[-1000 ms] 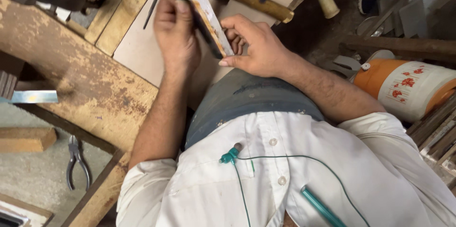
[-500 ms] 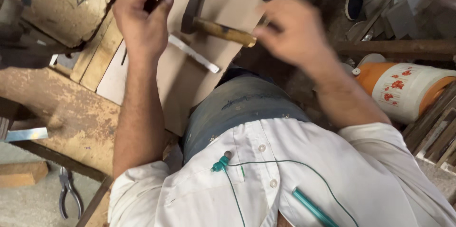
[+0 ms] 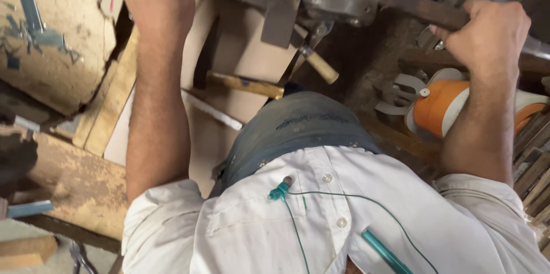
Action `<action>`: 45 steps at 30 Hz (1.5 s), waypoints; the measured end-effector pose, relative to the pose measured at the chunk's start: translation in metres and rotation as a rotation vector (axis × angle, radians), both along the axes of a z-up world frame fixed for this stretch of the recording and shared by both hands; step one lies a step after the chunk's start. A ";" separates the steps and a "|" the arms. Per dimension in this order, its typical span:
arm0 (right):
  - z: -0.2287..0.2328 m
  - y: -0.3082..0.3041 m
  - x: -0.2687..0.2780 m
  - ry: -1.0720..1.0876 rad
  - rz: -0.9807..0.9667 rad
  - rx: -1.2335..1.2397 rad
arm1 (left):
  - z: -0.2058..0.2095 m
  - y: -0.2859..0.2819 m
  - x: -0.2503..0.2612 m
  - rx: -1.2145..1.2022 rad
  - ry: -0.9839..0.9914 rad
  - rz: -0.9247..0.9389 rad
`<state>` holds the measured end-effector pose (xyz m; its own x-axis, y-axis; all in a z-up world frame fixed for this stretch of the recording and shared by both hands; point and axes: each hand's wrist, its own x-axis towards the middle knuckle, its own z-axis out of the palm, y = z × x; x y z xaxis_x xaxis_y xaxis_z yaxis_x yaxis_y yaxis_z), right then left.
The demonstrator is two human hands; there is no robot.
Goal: The person repeatedly places metal strips into a manual shear, cuts them, and then uses a hammer to tap the cut edges. The person handles the metal strips one at a time, inspecting them after cutting.
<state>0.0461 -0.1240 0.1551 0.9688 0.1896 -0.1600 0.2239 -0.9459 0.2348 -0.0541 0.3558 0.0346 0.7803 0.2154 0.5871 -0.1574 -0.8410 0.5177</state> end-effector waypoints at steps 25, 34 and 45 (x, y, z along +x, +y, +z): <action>0.009 -0.011 0.020 0.198 0.029 -0.371 | -0.011 0.008 0.017 0.071 0.315 -0.019; 0.020 0.000 0.017 0.169 0.031 -0.333 | -0.008 0.011 0.015 0.066 0.296 -0.056; -0.002 -0.019 0.022 0.194 0.005 -0.239 | -0.016 0.013 0.019 0.062 0.283 -0.055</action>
<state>0.0676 -0.1434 0.1533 0.9149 0.1286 -0.3826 0.2904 -0.8680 0.4027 -0.0348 0.3685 0.0182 0.9246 0.1390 0.3548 -0.0599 -0.8664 0.4957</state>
